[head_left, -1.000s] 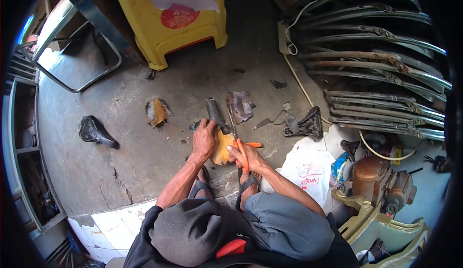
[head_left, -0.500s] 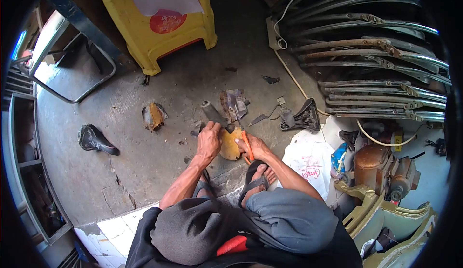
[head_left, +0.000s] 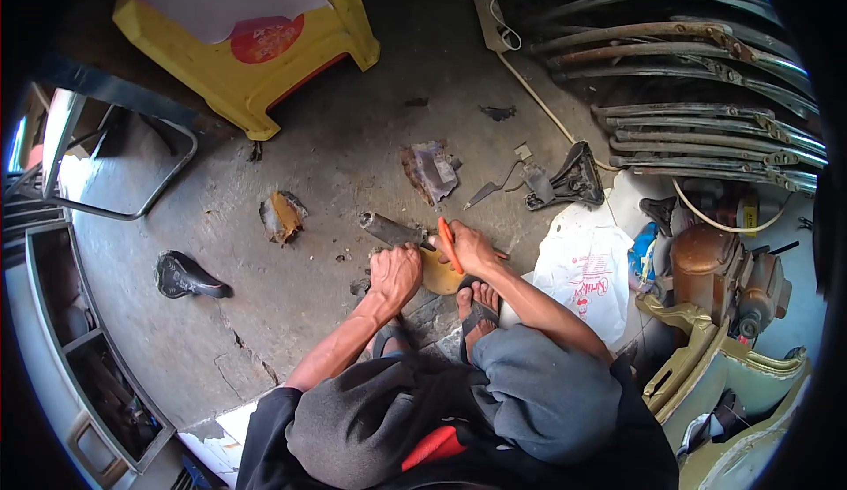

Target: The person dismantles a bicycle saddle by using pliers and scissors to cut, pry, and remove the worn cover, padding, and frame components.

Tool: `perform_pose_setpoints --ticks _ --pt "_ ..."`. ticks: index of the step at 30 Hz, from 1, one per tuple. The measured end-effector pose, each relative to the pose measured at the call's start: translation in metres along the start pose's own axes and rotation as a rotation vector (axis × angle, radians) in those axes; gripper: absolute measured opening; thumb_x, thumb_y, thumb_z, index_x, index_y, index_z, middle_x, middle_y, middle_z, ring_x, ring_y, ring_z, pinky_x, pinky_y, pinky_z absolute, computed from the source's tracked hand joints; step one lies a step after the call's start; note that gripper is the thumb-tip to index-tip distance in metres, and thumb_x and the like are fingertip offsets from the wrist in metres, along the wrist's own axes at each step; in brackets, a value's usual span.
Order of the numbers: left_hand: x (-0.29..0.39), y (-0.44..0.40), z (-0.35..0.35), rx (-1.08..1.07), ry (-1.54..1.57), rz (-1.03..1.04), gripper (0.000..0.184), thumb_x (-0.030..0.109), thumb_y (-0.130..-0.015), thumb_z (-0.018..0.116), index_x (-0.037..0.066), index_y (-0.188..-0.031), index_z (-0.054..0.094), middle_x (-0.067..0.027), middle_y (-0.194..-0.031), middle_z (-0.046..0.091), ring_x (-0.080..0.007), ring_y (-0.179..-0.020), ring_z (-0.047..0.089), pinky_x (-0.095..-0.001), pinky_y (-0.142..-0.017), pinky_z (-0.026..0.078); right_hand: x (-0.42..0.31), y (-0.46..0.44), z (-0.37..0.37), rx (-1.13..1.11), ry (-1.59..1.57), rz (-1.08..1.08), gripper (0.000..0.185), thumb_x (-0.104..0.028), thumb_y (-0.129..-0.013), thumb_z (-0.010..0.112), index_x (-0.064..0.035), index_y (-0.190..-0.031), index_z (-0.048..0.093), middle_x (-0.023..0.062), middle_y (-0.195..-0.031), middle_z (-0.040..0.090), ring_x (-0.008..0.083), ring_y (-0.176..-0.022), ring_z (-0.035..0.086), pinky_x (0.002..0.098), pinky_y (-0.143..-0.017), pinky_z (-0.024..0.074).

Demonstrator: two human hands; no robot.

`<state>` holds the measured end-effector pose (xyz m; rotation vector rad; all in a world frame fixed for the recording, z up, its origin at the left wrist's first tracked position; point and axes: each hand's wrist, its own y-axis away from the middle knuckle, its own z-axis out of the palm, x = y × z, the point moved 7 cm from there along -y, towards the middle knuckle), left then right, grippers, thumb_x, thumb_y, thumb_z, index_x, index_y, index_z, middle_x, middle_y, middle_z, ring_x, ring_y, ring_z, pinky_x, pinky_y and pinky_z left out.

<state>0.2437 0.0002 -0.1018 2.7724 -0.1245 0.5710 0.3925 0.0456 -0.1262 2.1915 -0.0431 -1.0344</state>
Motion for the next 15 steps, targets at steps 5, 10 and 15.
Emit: perform_pose_setpoints --ticks 5,10,15 --pt "-0.016 -0.008 0.001 -0.11 0.022 0.145 0.021 0.019 -0.084 0.061 0.002 -0.073 0.066 -0.0213 -0.065 0.066 -0.0387 -0.061 0.069 -0.0496 -0.057 0.054 0.002 -0.007 0.02 0.035 0.327 -0.224 0.038 -0.03 -0.089 0.07 0.0022 -0.1 0.053 0.0291 -0.088 0.068 0.0484 -0.082 0.067 0.0559 -0.069 0.052" --pt "-0.02 -0.002 -0.007 -0.185 0.128 0.405 0.019 0.023 -0.082 0.067 0.005 -0.075 0.067 -0.0198 -0.062 0.063 -0.0373 -0.059 0.067 -0.0459 -0.057 0.054 -0.007 0.003 0.023 0.04 0.378 -0.272 0.044 -0.039 -0.094 0.066 0.0019 -0.097 0.051 0.0284 -0.082 0.064 0.0502 -0.078 0.065 0.0561 -0.067 0.0496" --pt "-0.022 0.015 -0.02 -0.432 0.738 0.29 0.021 0.017 -0.083 0.063 0.002 -0.069 0.065 -0.0167 -0.058 0.06 -0.0301 -0.052 0.062 -0.0421 -0.055 0.051 -0.012 0.006 0.022 0.039 0.436 -0.275 0.037 -0.024 -0.087 0.069 0.0022 -0.106 0.051 0.0276 -0.087 0.067 0.0475 -0.083 0.067 0.055 -0.069 0.0532"
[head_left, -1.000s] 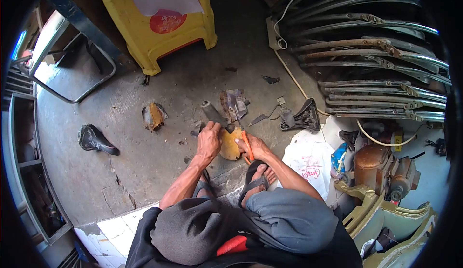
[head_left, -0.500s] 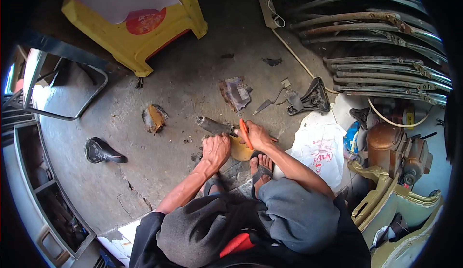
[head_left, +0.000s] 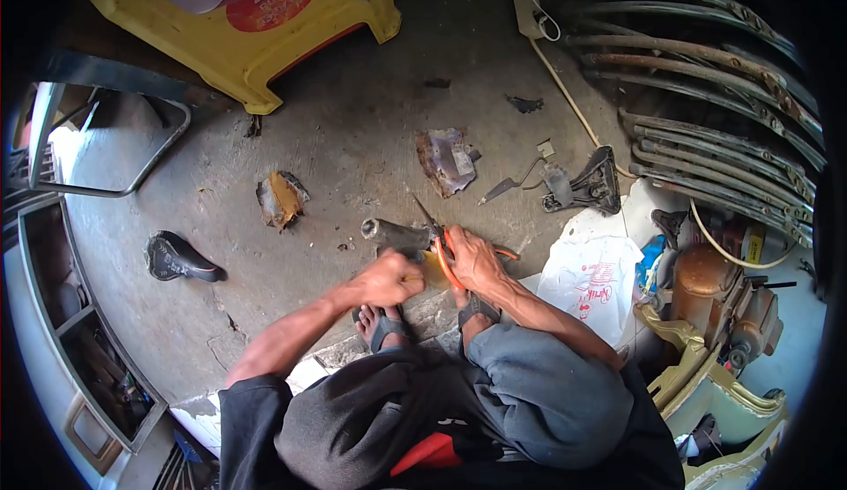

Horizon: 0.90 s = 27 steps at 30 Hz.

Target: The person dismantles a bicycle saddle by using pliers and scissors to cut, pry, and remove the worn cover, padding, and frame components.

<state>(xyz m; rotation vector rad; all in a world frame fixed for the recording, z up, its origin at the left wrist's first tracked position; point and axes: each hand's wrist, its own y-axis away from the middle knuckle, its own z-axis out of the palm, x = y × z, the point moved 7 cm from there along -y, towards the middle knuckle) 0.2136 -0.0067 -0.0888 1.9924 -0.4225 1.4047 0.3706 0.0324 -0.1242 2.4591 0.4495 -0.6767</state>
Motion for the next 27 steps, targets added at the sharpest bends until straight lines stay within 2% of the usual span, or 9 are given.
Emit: perform_pose_setpoints --ticks 1,2,4,6,9,11,16,23,27 --pt "0.009 0.019 0.007 -0.13 0.54 -0.124 0.019 0.014 -0.083 0.062 0.001 -0.069 0.064 -0.0145 -0.056 0.058 -0.0248 -0.049 0.059 -0.0397 -0.053 0.05 0.0 0.003 0.0 0.007 -0.011 0.006 0.037 -0.024 -0.087 0.069 0.0022 -0.106 0.051 0.0276 -0.087 0.067 0.0475 -0.083 0.067 0.055 -0.069 0.0532" --pt "0.047 0.036 -0.007 -0.257 0.255 0.095 0.018 0.01 -0.084 0.061 0.001 -0.068 0.062 -0.0103 -0.056 0.056 -0.0162 -0.05 0.054 -0.0362 -0.05 0.046 -0.002 0.007 0.001 0.029 -0.013 -0.037 0.037 -0.024 -0.087 0.069 0.003 -0.105 0.052 0.0277 -0.087 0.067 0.0472 -0.082 0.068 0.0542 -0.069 0.0536" --pt "0.095 0.064 -0.079 -0.064 0.111 0.16 0.026 0.015 -0.091 0.058 0.0 -0.069 0.06 -0.0082 -0.053 0.05 -0.0211 -0.053 0.056 -0.0374 -0.055 0.047 -0.014 0.003 -0.003 0.066 -0.007 -0.069 0.033 -0.021 -0.086 0.069 0.0043 -0.1 0.054 0.0278 -0.084 0.067 0.0462 -0.078 0.068 0.0526 -0.068 0.0545" --pt "0.07 0.085 -0.121 -0.109 -0.381 -0.287 0.025 0.023 -0.095 0.06 0.001 -0.083 0.063 -0.0092 -0.06 0.056 -0.0232 -0.057 0.059 -0.0382 -0.057 0.049 -0.01 0.004 0.002 0.103 -0.028 -0.089 0.035 -0.029 -0.089 0.069 0.0023 -0.096 0.055 0.0265 -0.081 0.067 0.0461 -0.076 0.067 0.0537 -0.066 0.0531" --pt "0.004 0.123 -0.096 0.048 -1.32 -0.285 0.032 0.038 -0.099 0.06 0.008 -0.111 0.063 -0.0177 -0.091 0.071 -0.0307 -0.08 0.072 -0.0454 -0.07 0.055 -0.006 0.004 0.005 0.139 -0.01 -0.101 0.042 -0.04 -0.091 0.069 0.0 -0.092 0.055 0.0259 -0.08 0.067 0.0458 -0.075 0.067 0.0539 -0.066 0.0515" --pt "-0.006 0.094 -0.058 0.099 -0.893 -0.545 0.044 0.048 -0.097 0.059 0.006 -0.111 0.064 -0.0182 -0.087 0.072 -0.0336 -0.075 0.071 -0.0474 -0.067 0.056 0.002 -0.001 0.007 0.039 -0.04 0.03 0.046 -0.044 -0.091 0.068 0.0004 -0.091 0.055 0.0262 -0.081 0.067 0.0458 -0.076 0.067 0.0528 -0.067 0.0516" --pt "0.008 0.033 0.025 0.433 -0.684 -0.377 0.054 0.056 -0.094 0.06 0.002 -0.093 0.062 -0.0167 -0.073 0.07 -0.0368 -0.064 0.07 -0.0476 -0.056 0.054 0.004 -0.003 0.006 0.026 -0.044 0.015 0.049 -0.047 -0.09 0.069 0.0003 -0.091 0.056 0.0262 -0.082 0.068 0.0459 -0.079 0.067 0.0521 -0.069 0.0519" --pt "-0.007 0.0 0.021 0.68 -0.685 -0.284 0.038 0.038 -0.099 0.055 0.003 -0.084 0.053 -0.0206 -0.072 0.069 -0.0378 -0.063 0.07 -0.0482 -0.053 0.053 -0.002 -0.01 -0.011 -0.021 -0.081 0.046 0.052 -0.048 -0.088 0.071 0.0019 -0.091 0.056 0.0267 -0.082 0.067 0.047 -0.078 0.066 0.0503 -0.071 0.0502" --pt "-0.017 -0.013 0.019 0.5 -0.75 -0.344 0.022 0.021 -0.098 0.052 0.002 -0.087 0.052 -0.0204 -0.072 0.068 -0.0374 -0.066 0.069 -0.0479 -0.061 0.054 0.004 0.005 -0.009 -0.122 -0.222 0.093 0.056 -0.055 -0.089 0.069 0.0001 -0.094 0.059 0.0181 -0.073 0.066 0.032 -0.072 0.069 0.0444 -0.066 0.0511"
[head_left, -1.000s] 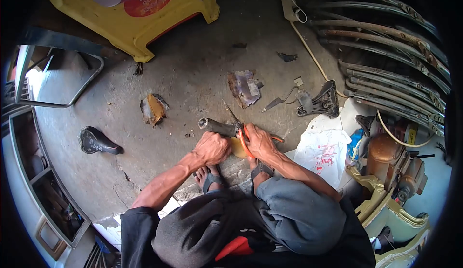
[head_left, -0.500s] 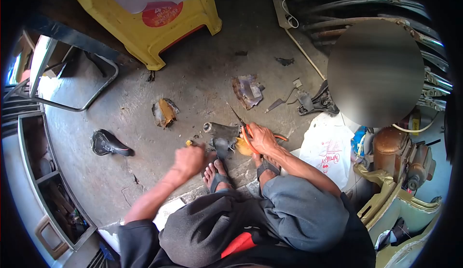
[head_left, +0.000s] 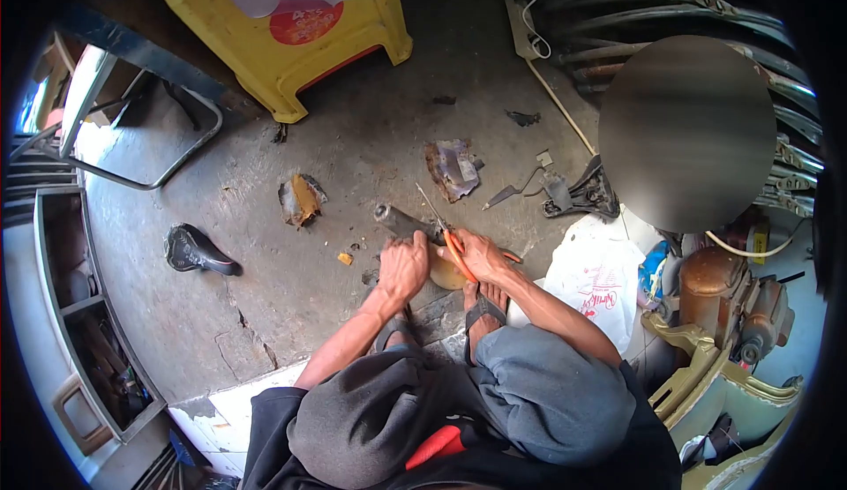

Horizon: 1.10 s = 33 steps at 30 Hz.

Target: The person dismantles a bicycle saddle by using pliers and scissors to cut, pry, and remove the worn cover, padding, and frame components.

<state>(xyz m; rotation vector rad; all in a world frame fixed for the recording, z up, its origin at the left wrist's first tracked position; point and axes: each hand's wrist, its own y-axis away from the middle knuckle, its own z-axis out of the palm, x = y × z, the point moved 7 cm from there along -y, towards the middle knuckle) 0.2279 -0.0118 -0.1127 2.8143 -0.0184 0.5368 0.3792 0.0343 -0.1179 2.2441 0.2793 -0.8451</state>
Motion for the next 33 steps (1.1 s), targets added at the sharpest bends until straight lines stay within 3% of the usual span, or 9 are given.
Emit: perform_pose_setpoints --ticks 2,4,5,8,14,20,24,30,33 --pt "-0.001 -0.008 -0.018 0.182 0.287 0.222 0.019 0.016 -0.095 0.057 0.0 -0.086 0.051 -0.0233 -0.073 0.065 -0.0441 -0.069 0.065 -0.0506 -0.066 0.052 -0.005 0.014 -0.001 -0.113 -0.079 0.058 0.058 -0.057 -0.09 0.068 -0.0007 -0.095 0.059 0.0142 -0.07 0.065 0.0261 -0.068 0.069 0.0414 -0.062 0.0516" --pt "-0.005 -0.015 -0.024 0.143 0.398 0.192 0.016 0.011 -0.094 0.058 -0.001 -0.087 0.049 -0.0268 -0.077 0.062 -0.0485 -0.073 0.06 -0.0529 -0.07 0.049 -0.005 0.042 0.008 -0.365 -0.41 0.293 0.065 -0.063 -0.088 0.068 0.0008 -0.094 0.063 0.014 -0.076 0.066 0.0224 -0.061 0.066 0.0359 -0.056 0.0558" --pt "-0.007 -0.016 -0.027 0.168 0.445 0.153 0.016 0.011 -0.094 0.058 -0.001 -0.088 0.05 -0.0275 -0.079 0.061 -0.0486 -0.074 0.06 -0.0535 -0.07 0.049 0.004 0.042 0.012 -0.34 -0.382 0.238 0.067 -0.068 -0.088 0.064 -0.001 -0.091 0.063 0.008 -0.072 0.061 0.014 -0.056 0.063 0.0279 -0.05 0.0544" --pt "-0.019 -0.024 -0.023 0.198 0.503 0.128 0.014 0.012 -0.097 0.055 0.0 -0.092 0.049 -0.0286 -0.084 0.061 -0.0496 -0.077 0.06 -0.0555 -0.07 0.048 0.02 0.045 0.027 -0.372 -0.622 0.242 0.07 -0.071 -0.088 0.061 -0.0011 -0.091 0.063 0.0047 -0.067 0.057 0.0139 -0.054 0.061 0.0286 -0.051 0.0548" --pt "-0.041 -0.03 -0.013 0.076 0.574 -0.032 0.02 0.019 -0.101 0.051 0.0 -0.096 0.046 -0.0291 -0.085 0.059 -0.0515 -0.081 0.058 -0.0544 -0.07 0.045 0.012 0.04 0.017 -0.387 -0.548 0.286 0.069 -0.071 -0.088 0.061 -0.0023 -0.082 0.064 0.0026 -0.066 0.057 0.0127 -0.053 0.06 0.0278 -0.05 0.0525" --pt "-0.038 -0.02 -0.011 0.107 0.629 -0.16 0.017 0.016 -0.102 0.05 0.0 -0.097 0.045 -0.0311 -0.085 0.06 -0.0526 -0.084 0.06 -0.0567 -0.072 0.046 0.036 0.025 -0.023 -0.158 -0.597 0.35 0.057 -0.055 -0.092 0.069 0.0021 -0.093 0.064 0.0025 -0.067 0.059 0.0115 -0.048 0.06 0.0249 -0.044 0.0515" --pt "-0.039 -0.023 -0.01 0.15 0.604 -0.156 0.018 0.016 -0.101 0.051 0.0 -0.097 0.045 -0.0317 -0.086 0.061 -0.0533 -0.082 0.059 -0.0569 -0.071 0.046 0.048 0.029 -0.048 -0.02 -0.503 0.325 0.06 -0.06 -0.087 0.072 0.0004 -0.086 0.066 0.0043 -0.068 0.061 0.0145 -0.052 0.062 0.0275 -0.049 0.0512" --pt "-0.039 -0.026 -0.013 0.211 0.576 -0.105 0.02 0.019 -0.099 0.055 0.001 -0.102 0.048 -0.0311 -0.093 0.061 -0.0518 -0.087 0.06 -0.0568 -0.073 0.046 0.013 0.051 -0.044 -0.141 -0.599 0.305 0.064 -0.066 -0.085 0.07 -0.0019 -0.091 0.068 0.0057 -0.07 0.065 0.0126 -0.057 0.062 0.0273 -0.053 0.0518" --pt "-0.027 -0.018 -0.017 0.264 0.538 -0.196 0.027 0.024 -0.097 0.06 0.0 -0.106 0.05 -0.0287 -0.098 0.062 -0.0504 -0.09 0.061 -0.0557 -0.075 0.048 0.001 0.04 -0.029 -0.234 -0.517 0.283 0.058 -0.056 -0.092 0.068 0.0021 -0.098 0.065 0.0075 -0.073 0.063 0.0152 -0.056 0.061 0.0293 -0.052 0.0509"
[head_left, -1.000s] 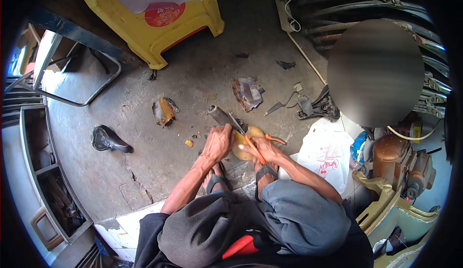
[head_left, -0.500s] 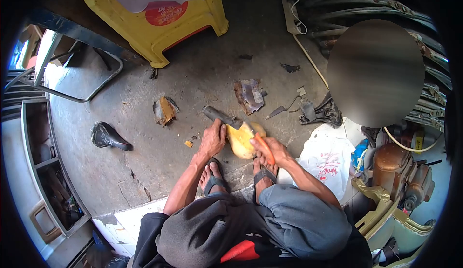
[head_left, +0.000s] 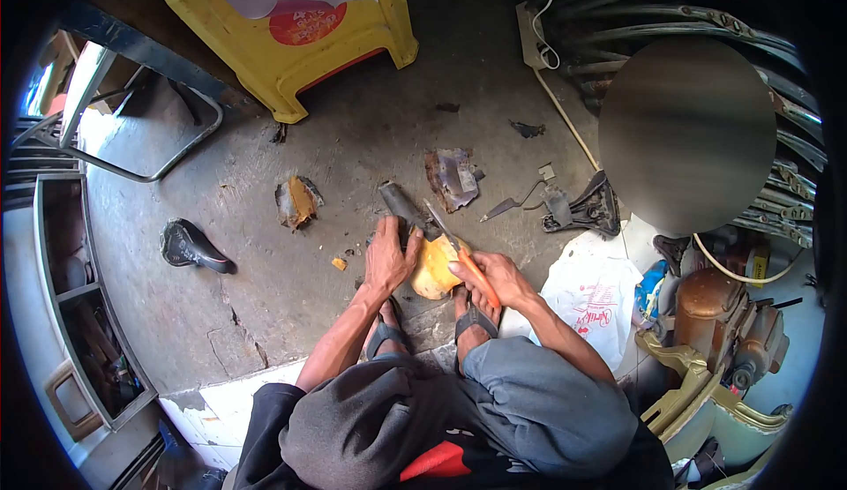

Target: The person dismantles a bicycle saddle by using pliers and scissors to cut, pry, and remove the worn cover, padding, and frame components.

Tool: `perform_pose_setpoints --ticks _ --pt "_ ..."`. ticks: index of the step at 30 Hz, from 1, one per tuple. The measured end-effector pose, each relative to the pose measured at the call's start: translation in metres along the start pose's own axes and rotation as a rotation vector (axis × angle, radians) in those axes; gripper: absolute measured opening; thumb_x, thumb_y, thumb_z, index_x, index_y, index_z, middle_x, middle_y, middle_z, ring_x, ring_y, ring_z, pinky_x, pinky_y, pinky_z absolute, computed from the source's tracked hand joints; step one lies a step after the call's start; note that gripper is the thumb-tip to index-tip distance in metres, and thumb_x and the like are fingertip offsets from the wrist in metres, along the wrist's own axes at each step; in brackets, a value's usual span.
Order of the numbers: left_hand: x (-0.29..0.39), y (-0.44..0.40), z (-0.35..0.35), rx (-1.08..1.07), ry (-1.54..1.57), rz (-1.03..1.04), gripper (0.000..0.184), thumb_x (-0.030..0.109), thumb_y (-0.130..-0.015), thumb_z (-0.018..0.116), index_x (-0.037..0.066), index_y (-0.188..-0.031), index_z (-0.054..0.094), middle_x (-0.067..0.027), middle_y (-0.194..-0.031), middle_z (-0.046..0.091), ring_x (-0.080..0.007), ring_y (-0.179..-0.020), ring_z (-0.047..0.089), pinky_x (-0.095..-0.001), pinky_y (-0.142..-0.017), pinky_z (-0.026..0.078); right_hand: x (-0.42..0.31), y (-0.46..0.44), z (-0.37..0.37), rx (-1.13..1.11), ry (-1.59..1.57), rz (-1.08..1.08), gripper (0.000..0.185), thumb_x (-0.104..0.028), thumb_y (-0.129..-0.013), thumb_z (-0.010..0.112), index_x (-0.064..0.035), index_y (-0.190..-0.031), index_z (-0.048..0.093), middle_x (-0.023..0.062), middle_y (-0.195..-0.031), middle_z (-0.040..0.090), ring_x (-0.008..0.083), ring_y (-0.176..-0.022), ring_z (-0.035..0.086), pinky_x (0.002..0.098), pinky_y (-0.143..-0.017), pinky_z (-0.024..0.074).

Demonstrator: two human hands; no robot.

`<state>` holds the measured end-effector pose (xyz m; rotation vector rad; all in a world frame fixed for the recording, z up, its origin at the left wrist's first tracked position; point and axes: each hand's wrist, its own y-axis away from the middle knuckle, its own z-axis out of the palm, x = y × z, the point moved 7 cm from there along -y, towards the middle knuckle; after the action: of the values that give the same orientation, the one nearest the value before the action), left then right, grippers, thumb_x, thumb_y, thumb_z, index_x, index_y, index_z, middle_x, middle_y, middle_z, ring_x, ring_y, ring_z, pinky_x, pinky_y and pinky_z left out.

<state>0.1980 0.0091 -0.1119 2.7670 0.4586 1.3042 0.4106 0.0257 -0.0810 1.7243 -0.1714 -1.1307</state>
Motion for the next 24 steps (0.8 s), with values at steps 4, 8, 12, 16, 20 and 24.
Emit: perform_pose_setpoints --ticks 4,8,12,16,20,24 --pt "-0.003 -0.004 -0.001 0.017 -0.051 -0.046 0.038 0.029 -0.092 0.067 -0.001 -0.11 0.053 -0.0261 -0.104 0.063 -0.0472 -0.094 0.063 -0.0503 -0.078 0.051 -0.012 -0.02 -0.01 0.238 0.363 -0.196 0.066 -0.062 -0.088 0.068 0.0018 -0.102 0.062 0.0136 -0.078 0.066 0.0231 -0.069 0.066 0.0374 -0.065 0.0527" --pt "0.002 -0.004 0.004 -0.059 -0.093 0.028 0.051 0.033 -0.09 0.068 -0.002 -0.124 0.052 -0.025 -0.119 0.062 -0.0448 -0.109 0.061 -0.0538 -0.093 0.046 0.043 -0.054 0.011 0.149 -0.017 -0.133 0.063 -0.059 -0.092 0.065 0.001 -0.11 0.06 0.0128 -0.084 0.068 0.0227 -0.078 0.069 0.0347 -0.065 0.0555" --pt "0.031 0.013 0.023 -0.153 -0.299 0.055 0.081 0.045 -0.083 0.074 -0.001 -0.143 0.042 -0.0216 -0.142 0.051 -0.042 -0.14 0.037 -0.0723 -0.111 0.021 0.038 -0.037 0.027 0.128 -0.545 -0.123 0.051 -0.05 -0.097 0.064 0.0003 -0.107 0.061 0.0095 -0.08 0.066 0.0188 -0.065 0.068 0.0302 -0.055 0.0581" --pt "0.04 0.029 0.041 -0.255 -0.538 0.164 0.105 0.047 -0.071 0.083 0.003 -0.151 0.033 -0.0141 -0.156 0.034 -0.0362 -0.149 0.025 -0.0746 -0.113 0.016 0.041 -0.036 -0.043 0.413 -0.38 -0.182 0.045 -0.045 -0.09 0.074 -0.0035 -0.102 0.061 0.0077 -0.075 0.065 0.0158 -0.059 0.065 0.0298 -0.051 0.0532" --pt "0.036 0.022 0.039 -0.39 -0.533 0.334 0.091 0.025 -0.073 0.08 0.014 -0.152 0.038 -0.0141 -0.158 0.032 -0.038 -0.15 0.024 -0.0717 -0.116 0.014 0.018 -0.018 -0.077 0.686 0.303 -0.529 0.056 -0.042 -0.081 0.084 -0.0024 -0.11 0.057 0.0119 -0.089 0.066 0.0245 -0.078 0.068 0.0394 -0.069 0.0552" --pt "0.035 0.022 0.023 -0.238 -0.587 0.476 0.073 0.005 -0.078 0.065 0.022 -0.148 0.048 -0.0174 -0.162 0.027 -0.0435 -0.15 0.019 -0.0632 -0.121 0.014 0.018 -0.044 -0.052 0.299 0.171 -0.266 0.068 -0.035 -0.076 0.089 0.0015 -0.121 0.053 0.016 -0.103 0.067 0.0245 -0.095 0.067 0.0365 -0.084 0.0547"
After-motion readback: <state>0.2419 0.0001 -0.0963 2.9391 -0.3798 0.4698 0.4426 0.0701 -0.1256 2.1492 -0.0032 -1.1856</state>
